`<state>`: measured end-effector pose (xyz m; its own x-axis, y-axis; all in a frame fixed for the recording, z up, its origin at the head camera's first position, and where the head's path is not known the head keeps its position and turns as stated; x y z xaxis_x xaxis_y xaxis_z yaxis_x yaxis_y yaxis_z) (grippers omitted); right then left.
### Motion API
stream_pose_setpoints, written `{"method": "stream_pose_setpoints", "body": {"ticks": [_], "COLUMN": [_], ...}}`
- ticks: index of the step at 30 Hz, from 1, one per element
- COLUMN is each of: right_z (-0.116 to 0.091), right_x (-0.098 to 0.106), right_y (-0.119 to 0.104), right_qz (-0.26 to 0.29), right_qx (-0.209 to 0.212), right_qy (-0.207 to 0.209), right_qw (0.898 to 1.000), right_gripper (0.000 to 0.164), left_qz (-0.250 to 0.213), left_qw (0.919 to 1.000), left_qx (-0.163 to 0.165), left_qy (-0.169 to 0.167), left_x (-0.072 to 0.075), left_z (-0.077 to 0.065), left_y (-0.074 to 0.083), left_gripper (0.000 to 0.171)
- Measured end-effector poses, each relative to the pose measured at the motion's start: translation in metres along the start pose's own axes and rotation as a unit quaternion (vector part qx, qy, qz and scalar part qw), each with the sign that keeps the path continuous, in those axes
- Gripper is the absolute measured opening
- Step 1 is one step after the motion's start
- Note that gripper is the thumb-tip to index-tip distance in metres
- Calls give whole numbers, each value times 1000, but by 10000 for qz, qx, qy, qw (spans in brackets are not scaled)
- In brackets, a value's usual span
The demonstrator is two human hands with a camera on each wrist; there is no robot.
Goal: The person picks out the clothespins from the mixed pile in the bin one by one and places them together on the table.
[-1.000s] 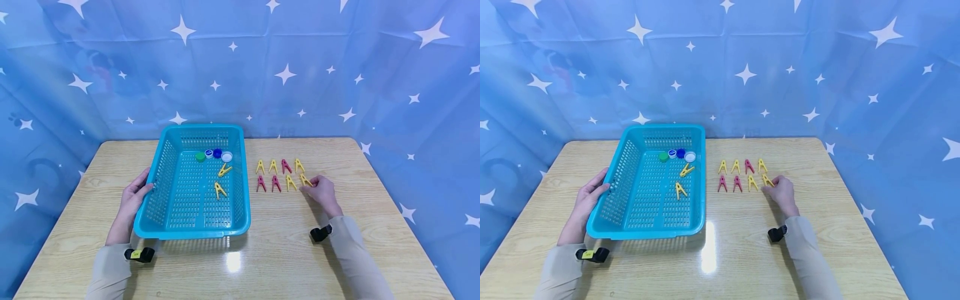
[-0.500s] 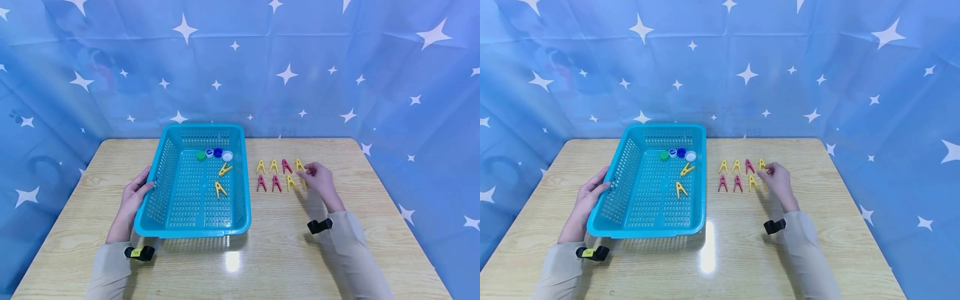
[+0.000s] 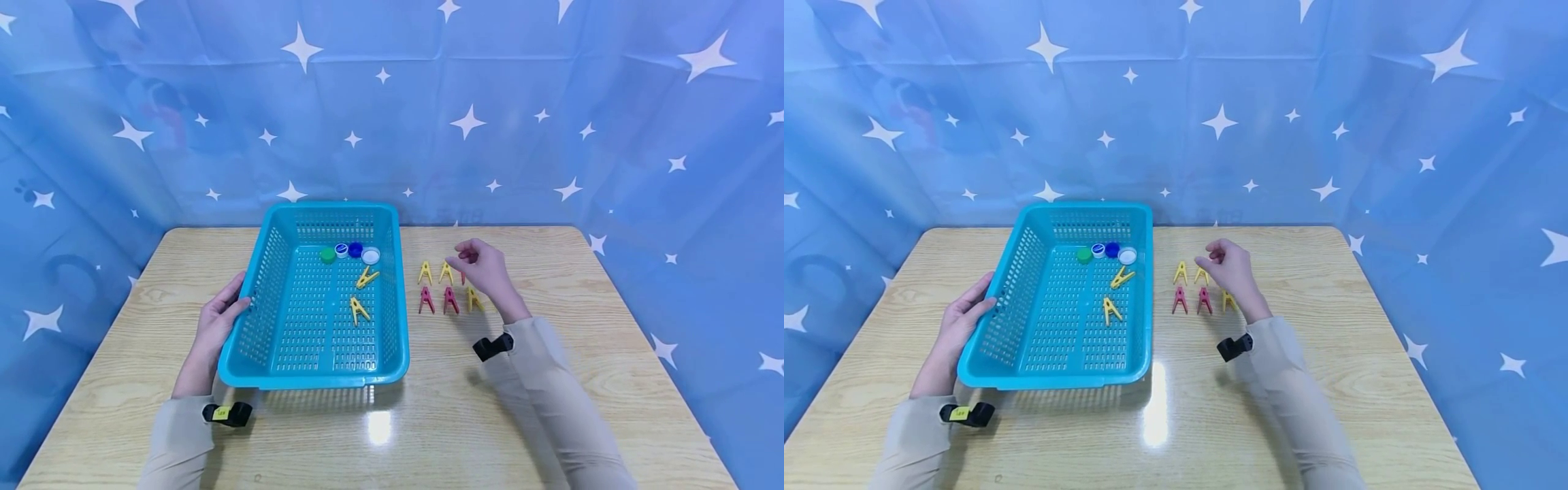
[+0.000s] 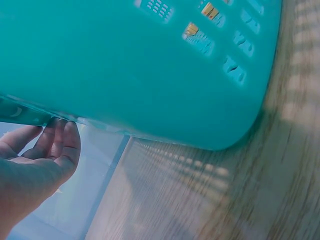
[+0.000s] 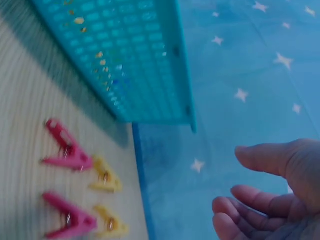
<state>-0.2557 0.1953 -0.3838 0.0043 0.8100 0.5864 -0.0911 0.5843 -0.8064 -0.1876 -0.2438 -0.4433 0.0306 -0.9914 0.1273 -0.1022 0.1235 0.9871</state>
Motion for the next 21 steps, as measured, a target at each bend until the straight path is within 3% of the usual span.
{"method": "stream_pose_setpoints", "body": {"ticks": [21], "right_z": [27], "right_x": [-62], "right_y": [-75], "right_qz": [313], "right_qx": [912], "right_qy": [-719], "right_qw": [9927], "right_gripper": [30], "left_qz": [94], "left_qw": [9999], "left_qx": [-52], "left_qy": [12], "left_x": [0], "left_z": [0], "left_y": [0], "left_gripper": [55]}}
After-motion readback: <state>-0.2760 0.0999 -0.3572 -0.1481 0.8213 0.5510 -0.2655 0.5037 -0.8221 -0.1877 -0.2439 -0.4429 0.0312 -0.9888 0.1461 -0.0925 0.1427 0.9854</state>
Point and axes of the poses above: each hand's wrist, its own z-axis towards the middle knuckle, its own x-axis out of the back of the hand, y = z × x, the point moved 4 cm from there along z, towards the middle knuckle, and after that the axes turned 5 degrees about z, right-handed, at the moved point
